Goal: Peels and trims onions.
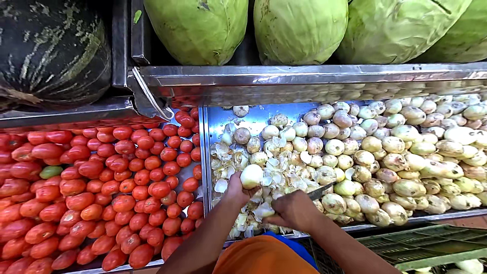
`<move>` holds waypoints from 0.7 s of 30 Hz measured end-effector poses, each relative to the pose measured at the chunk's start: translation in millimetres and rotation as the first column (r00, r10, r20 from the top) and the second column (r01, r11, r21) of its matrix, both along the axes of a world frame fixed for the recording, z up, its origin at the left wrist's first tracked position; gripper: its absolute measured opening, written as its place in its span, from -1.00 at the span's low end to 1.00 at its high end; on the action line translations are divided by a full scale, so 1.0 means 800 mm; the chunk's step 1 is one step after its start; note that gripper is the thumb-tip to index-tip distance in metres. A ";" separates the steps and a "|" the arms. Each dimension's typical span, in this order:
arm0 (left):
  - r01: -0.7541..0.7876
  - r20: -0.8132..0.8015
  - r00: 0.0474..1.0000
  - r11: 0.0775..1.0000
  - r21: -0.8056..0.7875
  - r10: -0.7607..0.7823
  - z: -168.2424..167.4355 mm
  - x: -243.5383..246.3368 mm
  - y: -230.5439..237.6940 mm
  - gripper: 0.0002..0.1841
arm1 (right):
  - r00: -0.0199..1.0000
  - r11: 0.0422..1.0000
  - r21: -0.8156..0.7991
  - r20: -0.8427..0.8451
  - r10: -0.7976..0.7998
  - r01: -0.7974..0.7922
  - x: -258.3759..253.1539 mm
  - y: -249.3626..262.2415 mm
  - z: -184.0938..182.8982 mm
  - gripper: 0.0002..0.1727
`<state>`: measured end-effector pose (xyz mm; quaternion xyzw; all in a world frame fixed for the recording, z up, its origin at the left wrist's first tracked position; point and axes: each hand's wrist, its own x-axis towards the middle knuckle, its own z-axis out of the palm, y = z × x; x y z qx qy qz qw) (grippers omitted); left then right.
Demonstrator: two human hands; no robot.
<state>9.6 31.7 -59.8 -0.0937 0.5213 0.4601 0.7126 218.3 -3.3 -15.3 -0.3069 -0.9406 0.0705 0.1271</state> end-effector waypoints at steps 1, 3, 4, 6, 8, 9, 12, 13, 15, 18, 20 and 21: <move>-0.062 -0.009 0.998 0.998 0.014 0.062 -0.001 -0.002 0.002 -0.50 | 1.000 1.000 -0.025 -0.021 0.002 -0.002 -0.002 -0.010 0.002 -0.22; -0.013 -0.036 0.999 0.997 0.079 0.016 0.009 -0.014 0.011 -0.46 | 0.987 0.956 -0.255 0.106 -0.122 0.145 -0.007 -0.011 0.018 -0.22; 0.065 -0.059 0.997 0.992 0.110 -0.059 0.016 -0.019 0.013 -0.41 | 0.950 0.867 -0.415 0.255 -0.179 0.275 -0.009 -0.001 0.032 -0.24; 0.222 -0.087 0.974 0.957 0.189 -0.209 0.030 -0.030 0.011 -0.34 | 0.887 0.748 -0.511 0.402 -0.228 0.424 -0.010 0.020 0.042 -0.25; 0.330 -0.107 0.944 0.913 0.240 -0.312 0.037 -0.035 0.008 -0.39 | 0.885 0.753 -0.488 0.379 -0.271 0.440 -0.008 0.032 0.047 -0.23; 0.374 -0.117 0.927 0.891 0.256 -0.355 0.037 -0.034 0.007 -0.41 | 0.889 0.770 -0.463 0.346 -0.300 0.440 -0.008 0.037 0.050 -0.21; 0.461 -0.111 0.887 0.845 0.272 -0.448 0.037 -0.026 0.000 -0.42 | 0.892 0.805 -0.398 0.297 -0.341 0.440 -0.006 0.054 0.053 -0.18; 0.466 -0.078 0.883 0.841 0.275 -0.463 0.036 -0.023 -0.003 -0.41 | 0.893 0.803 -0.404 0.297 -0.337 0.437 -0.007 0.058 0.053 -0.18; 0.438 0.008 0.890 0.860 0.261 -0.456 0.037 -0.016 -0.010 -0.39 | 0.902 0.804 -0.420 0.289 -0.321 0.420 -0.007 0.062 0.052 -0.19; 0.314 0.117 0.933 0.929 0.196 -0.340 0.043 -0.003 -0.020 -0.40 | 0.917 0.849 -0.376 0.294 -0.271 0.372 -0.006 0.063 0.043 -0.13; 0.233 0.143 0.957 0.962 0.142 -0.253 0.048 0.008 -0.025 -0.43 | 0.938 0.901 -0.302 0.247 -0.243 0.312 -0.003 0.062 0.032 -0.10; 0.188 0.141 0.969 0.976 0.112 -0.203 0.050 0.013 -0.027 -0.44 | 0.953 0.926 -0.261 0.206 -0.221 0.272 -0.001 0.060 0.026 -0.10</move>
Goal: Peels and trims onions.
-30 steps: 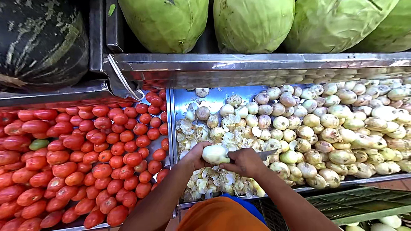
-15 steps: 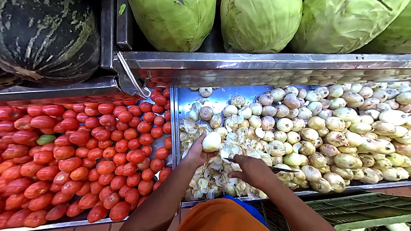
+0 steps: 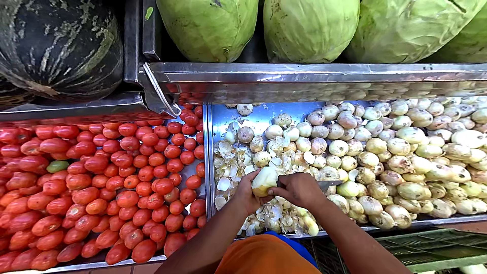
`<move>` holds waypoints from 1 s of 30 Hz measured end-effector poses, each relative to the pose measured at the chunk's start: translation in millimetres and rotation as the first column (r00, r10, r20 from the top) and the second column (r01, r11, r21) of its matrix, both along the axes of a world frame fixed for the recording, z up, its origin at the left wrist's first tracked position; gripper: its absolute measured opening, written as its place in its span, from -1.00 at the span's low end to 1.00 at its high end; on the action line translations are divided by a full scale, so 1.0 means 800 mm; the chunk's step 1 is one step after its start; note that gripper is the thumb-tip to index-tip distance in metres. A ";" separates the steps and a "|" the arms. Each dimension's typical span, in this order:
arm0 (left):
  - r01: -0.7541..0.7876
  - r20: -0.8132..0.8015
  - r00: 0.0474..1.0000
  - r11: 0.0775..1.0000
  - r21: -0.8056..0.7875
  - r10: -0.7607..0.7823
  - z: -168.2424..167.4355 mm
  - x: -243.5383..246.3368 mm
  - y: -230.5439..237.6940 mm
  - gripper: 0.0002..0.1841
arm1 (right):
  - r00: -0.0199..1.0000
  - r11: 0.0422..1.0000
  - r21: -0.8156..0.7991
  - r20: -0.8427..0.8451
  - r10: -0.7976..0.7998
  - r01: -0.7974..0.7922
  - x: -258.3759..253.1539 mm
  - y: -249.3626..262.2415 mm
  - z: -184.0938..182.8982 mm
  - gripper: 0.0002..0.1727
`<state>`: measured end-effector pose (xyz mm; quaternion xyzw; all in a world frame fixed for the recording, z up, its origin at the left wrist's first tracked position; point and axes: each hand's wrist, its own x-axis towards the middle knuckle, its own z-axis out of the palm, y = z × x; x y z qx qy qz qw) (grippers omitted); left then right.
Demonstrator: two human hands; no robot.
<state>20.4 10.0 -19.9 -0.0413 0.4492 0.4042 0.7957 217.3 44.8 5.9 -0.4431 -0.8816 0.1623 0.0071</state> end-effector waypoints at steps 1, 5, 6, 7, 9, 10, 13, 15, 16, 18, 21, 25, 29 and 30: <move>-0.058 -0.026 0.998 0.998 -0.020 0.058 0.001 0.005 -0.001 -0.46 | 0.998 0.997 0.064 -0.025 0.054 -0.052 0.002 -0.002 -0.005 -0.12; -0.247 -0.131 0.960 0.969 0.030 0.249 -0.013 0.002 0.018 -0.44 | 0.956 0.956 -0.010 0.010 0.292 -0.292 -0.015 -0.033 0.000 -0.12; -0.239 -0.130 0.961 0.970 0.050 0.244 -0.016 -0.005 0.026 -0.42 | 0.952 0.952 -0.036 0.010 0.305 -0.305 -0.019 -0.038 0.000 -0.12; -0.207 -0.140 0.966 0.976 0.068 0.215 -0.014 -0.012 0.032 -0.40 | 0.961 0.959 -0.055 0.003 0.278 -0.277 -0.019 -0.038 0.002 -0.14; -0.102 -0.187 0.975 0.990 0.101 0.120 -0.006 -0.025 0.035 -0.41 | 0.991 0.974 -0.197 0.048 0.121 -0.109 -0.016 -0.031 0.018 -0.30; -0.053 -0.219 0.972 0.991 0.120 0.079 -0.004 -0.031 0.032 -0.45 | 0.994 0.966 -0.257 0.098 0.055 -0.029 -0.014 -0.027 0.024 -0.34; 0.086 -0.335 0.942 0.975 0.203 -0.013 -0.003 -0.041 0.030 -0.56 | 0.991 0.958 -0.281 0.134 -0.025 0.063 -0.004 -0.012 0.033 -0.33; 0.170 -0.407 0.912 0.953 0.249 -0.056 -0.007 -0.041 0.028 -0.54 | 0.987 0.963 -0.252 0.151 -0.058 0.095 -0.003 -0.010 0.035 -0.30; 0.200 -0.432 0.899 0.943 0.267 -0.068 -0.009 -0.041 0.026 -0.54 | 0.982 0.967 -0.226 0.171 -0.078 0.116 -0.005 -0.010 0.036 -0.26; 0.235 -0.468 0.881 0.925 0.300 -0.072 -0.010 -0.039 0.022 -0.55 | 0.957 0.967 -0.198 0.269 -0.105 0.162 -0.013 -0.008 0.040 -0.14; 0.253 -0.491 0.869 0.911 0.325 -0.066 -0.005 -0.036 0.015 -0.52 | 0.901 0.953 -0.211 0.419 -0.111 0.215 -0.020 -0.007 0.046 -0.04; 0.313 -0.516 0.850 0.892 0.326 -0.110 0.001 -0.029 0.009 -0.45 | 0.885 0.943 -0.277 0.464 -0.035 0.182 -0.025 -0.008 0.049 -0.02; 0.408 -0.630 0.758 0.876 0.259 -0.167 -0.002 -0.014 0.001 -0.45 | 0.910 0.959 -0.282 0.404 0.092 0.028 -0.021 -0.006 0.029 -0.03; 0.415 -0.669 0.725 0.879 0.233 -0.165 -0.006 -0.009 0.001 -0.45 | 0.912 0.969 -0.249 0.395 0.112 -0.011 -0.020 -0.006 0.022 -0.04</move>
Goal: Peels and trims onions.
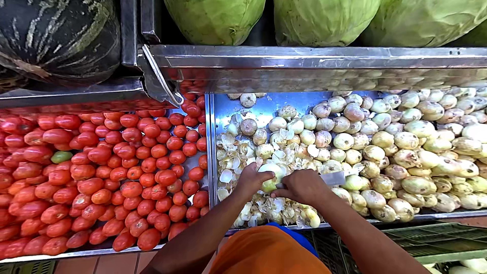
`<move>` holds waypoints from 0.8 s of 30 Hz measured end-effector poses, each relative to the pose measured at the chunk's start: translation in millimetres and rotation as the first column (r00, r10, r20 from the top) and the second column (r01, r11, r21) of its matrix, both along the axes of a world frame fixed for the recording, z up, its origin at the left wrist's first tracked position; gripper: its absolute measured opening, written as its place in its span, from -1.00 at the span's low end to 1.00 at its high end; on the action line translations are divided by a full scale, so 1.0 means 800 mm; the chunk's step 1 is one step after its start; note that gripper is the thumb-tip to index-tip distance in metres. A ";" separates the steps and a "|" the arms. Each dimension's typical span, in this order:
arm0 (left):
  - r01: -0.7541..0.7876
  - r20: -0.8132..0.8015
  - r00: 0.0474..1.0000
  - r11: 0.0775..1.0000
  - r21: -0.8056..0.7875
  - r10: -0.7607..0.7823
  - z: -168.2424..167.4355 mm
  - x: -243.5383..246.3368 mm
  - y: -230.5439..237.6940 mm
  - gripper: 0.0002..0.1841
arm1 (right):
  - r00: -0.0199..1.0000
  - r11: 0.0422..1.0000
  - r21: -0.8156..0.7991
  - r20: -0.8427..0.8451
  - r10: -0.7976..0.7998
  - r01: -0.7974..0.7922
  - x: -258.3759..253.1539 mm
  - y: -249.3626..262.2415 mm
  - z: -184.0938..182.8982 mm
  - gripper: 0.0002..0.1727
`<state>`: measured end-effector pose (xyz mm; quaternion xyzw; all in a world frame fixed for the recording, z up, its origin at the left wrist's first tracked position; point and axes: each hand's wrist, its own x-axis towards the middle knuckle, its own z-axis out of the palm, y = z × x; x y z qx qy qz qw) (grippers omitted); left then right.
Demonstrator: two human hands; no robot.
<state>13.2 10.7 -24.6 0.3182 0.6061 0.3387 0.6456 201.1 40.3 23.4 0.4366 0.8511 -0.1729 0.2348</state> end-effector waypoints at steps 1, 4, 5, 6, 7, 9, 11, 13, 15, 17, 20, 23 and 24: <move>-0.014 -0.039 0.999 1.000 -0.005 0.014 -0.007 0.004 0.001 -0.44 | 0.999 0.999 0.033 0.001 0.034 -0.034 -0.001 -0.001 -0.004 -0.04; -0.093 -0.062 0.994 0.995 -0.041 0.090 -0.031 0.014 0.008 -0.37 | 0.995 0.987 0.131 -0.008 0.099 -0.097 -0.001 -0.004 -0.015 -0.06; -0.141 -0.025 0.990 0.987 -0.077 0.139 -0.033 0.018 0.009 -0.36 | 0.994 0.984 0.144 -0.002 0.109 -0.107 0.000 -0.005 -0.017 -0.07; -0.193 0.016 0.980 0.974 -0.121 0.197 -0.036 0.021 0.010 -0.36 | 0.993 0.983 0.142 0.005 0.119 -0.118 0.003 -0.005 -0.018 -0.08; -0.247 0.059 0.964 0.954 -0.169 0.260 -0.041 0.024 0.012 -0.38 | 0.992 0.986 0.108 0.006 0.125 -0.125 0.004 -0.008 -0.019 -0.09; -0.351 0.141 0.909 0.904 -0.246 0.391 -0.049 0.022 0.019 -0.45 | 0.992 0.992 -0.014 -0.009 0.128 -0.128 0.002 -0.023 -0.026 -0.11; -0.371 0.208 0.881 0.893 -0.254 0.425 -0.054 0.010 0.031 -0.47 | 0.995 0.992 -0.090 0.008 0.095 -0.094 0.002 -0.038 -0.039 -0.18; -0.306 0.272 0.885 0.912 -0.275 0.379 -0.048 -0.004 0.036 -0.48 | 1.000 0.992 -0.128 0.024 0.004 -0.001 0.008 -0.034 -0.045 -0.34; -0.235 0.284 0.910 0.940 -0.248 0.303 -0.038 -0.012 0.033 -0.49 | 0.995 0.987 -0.124 -0.021 -0.102 0.099 0.016 -0.023 -0.036 -0.32; -0.185 0.262 0.936 0.963 -0.199 0.234 -0.032 -0.016 0.030 -0.52 | 0.988 0.988 -0.070 -0.072 -0.139 0.134 0.023 -0.012 -0.026 -0.24; -0.095 0.209 0.970 0.988 -0.125 0.120 -0.027 -0.016 0.025 -0.56 | 0.981 0.990 0.033 -0.143 -0.133 0.139 0.029 -0.003 -0.021 -0.21; 0.008 0.139 0.990 0.997 -0.070 0.002 -0.022 -0.016 0.023 -0.57 | 0.981 0.988 0.065 -0.147 -0.130 0.141 0.024 0.005 -0.019 -0.16; 0.031 0.122 0.992 0.998 -0.061 -0.024 -0.021 -0.016 0.022 -0.57 | 0.983 0.990 0.054 -0.138 -0.123 0.132 0.021 0.007 -0.018 -0.15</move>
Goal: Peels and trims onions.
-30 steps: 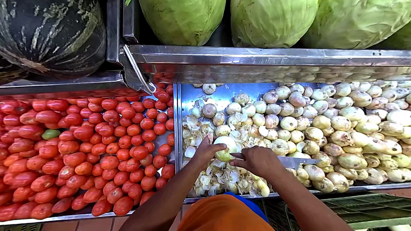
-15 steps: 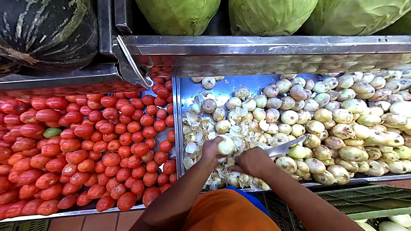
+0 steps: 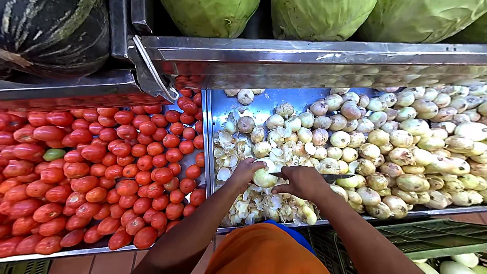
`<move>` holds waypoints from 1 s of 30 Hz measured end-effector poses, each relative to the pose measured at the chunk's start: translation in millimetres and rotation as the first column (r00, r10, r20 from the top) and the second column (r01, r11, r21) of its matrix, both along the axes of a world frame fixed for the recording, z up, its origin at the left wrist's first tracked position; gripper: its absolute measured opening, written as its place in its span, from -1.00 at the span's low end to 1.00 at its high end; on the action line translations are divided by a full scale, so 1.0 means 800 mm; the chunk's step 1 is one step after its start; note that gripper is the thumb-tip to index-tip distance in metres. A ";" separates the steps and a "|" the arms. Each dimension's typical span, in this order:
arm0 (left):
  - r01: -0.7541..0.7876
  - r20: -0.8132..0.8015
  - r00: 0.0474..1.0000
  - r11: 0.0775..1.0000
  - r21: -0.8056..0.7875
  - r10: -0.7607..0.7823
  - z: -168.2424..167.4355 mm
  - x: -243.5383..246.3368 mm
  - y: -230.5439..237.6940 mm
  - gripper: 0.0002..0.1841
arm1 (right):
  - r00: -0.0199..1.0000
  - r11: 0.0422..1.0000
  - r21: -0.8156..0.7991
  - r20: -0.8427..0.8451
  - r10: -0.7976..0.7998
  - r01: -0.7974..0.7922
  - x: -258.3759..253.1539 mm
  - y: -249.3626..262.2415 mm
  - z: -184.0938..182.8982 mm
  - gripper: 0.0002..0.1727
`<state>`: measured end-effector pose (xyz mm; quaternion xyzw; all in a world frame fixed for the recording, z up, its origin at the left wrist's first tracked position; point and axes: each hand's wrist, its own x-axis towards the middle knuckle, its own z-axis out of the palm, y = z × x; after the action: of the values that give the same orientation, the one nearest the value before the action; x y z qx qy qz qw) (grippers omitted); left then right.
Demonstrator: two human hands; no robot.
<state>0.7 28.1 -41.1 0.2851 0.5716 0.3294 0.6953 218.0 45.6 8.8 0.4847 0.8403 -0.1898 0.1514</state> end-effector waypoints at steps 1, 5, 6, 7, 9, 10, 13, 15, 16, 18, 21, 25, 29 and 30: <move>0.011 -0.005 1.000 1.000 -0.004 -0.011 0.002 0.000 -0.001 -0.57 | 1.000 1.000 0.003 -0.007 0.014 -0.014 -0.002 0.000 -0.001 -0.13; -0.051 0.077 0.995 0.990 -0.129 0.061 0.012 -0.001 0.008 -0.55 | 0.982 0.974 0.165 -0.074 0.171 -0.157 -0.006 -0.010 -0.010 -0.07; -0.087 0.098 0.990 0.982 -0.170 0.104 0.011 -0.003 0.012 -0.54 | 0.973 0.963 0.192 -0.100 0.210 -0.188 -0.008 -0.016 -0.014 -0.08; -0.129 0.132 0.978 0.968 -0.214 0.160 0.011 -0.006 0.017 -0.53 | 0.961 0.950 0.228 -0.125 0.248 -0.215 -0.010 -0.022 -0.020 -0.11; -0.180 0.202 0.950 0.947 -0.266 0.238 0.011 -0.010 0.023 -0.51 | 0.957 0.944 0.226 -0.104 0.270 -0.241 -0.015 -0.033 -0.030 -0.15; -0.180 0.223 0.944 0.945 -0.272 0.244 0.012 -0.012 0.024 -0.50 | 0.968 0.961 0.148 -0.059 0.243 -0.232 -0.017 -0.034 -0.028 -0.16; -0.161 0.255 0.940 0.953 -0.256 0.228 0.017 -0.015 0.020 -0.51 | 0.986 0.976 -0.173 0.076 0.146 -0.132 -0.020 -0.023 -0.003 -0.13; -0.158 0.230 0.951 0.965 -0.211 0.206 0.015 -0.018 0.017 -0.56 | 0.998 0.984 -0.172 0.033 0.056 -0.050 -0.016 -0.019 0.013 -0.10; -0.138 0.207 0.963 0.975 -0.174 0.173 0.013 -0.018 0.015 -0.57 | 1.000 0.994 -0.111 -0.010 0.007 -0.008 -0.015 -0.019 0.015 -0.10; -0.094 0.164 0.980 0.988 -0.125 0.114 0.010 -0.016 0.011 -0.54 | 0.998 0.998 -0.005 -0.033 -0.059 0.059 -0.017 -0.017 0.012 -0.10; -0.082 0.117 0.989 0.993 -0.088 0.092 0.011 -0.006 0.003 -0.53 | 0.994 0.994 0.030 0.015 -0.107 0.106 -0.029 -0.014 0.011 -0.10; -0.206 0.059 0.975 0.972 -0.113 0.213 0.013 0.006 -0.002 -0.52 | 1.000 0.998 0.060 0.022 0.003 -0.004 -0.033 -0.025 0.001 -0.09; -0.295 0.198 0.921 0.933 -0.205 0.335 0.009 -0.001 0.010 -0.45 | 0.995 0.997 -0.030 0.064 0.077 -0.075 -0.043 -0.049 -0.018 -0.14; -0.279 0.236 0.914 0.933 -0.226 0.331 0.011 -0.004 0.012 -0.44 | 0.993 0.995 -0.066 0.087 0.077 -0.071 -0.043 -0.049 -0.020 -0.13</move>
<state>-2.8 37.5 -32.6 0.0778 0.5375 0.4147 0.7301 183.3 6.1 -7.0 0.4562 0.8437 -0.1884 0.2109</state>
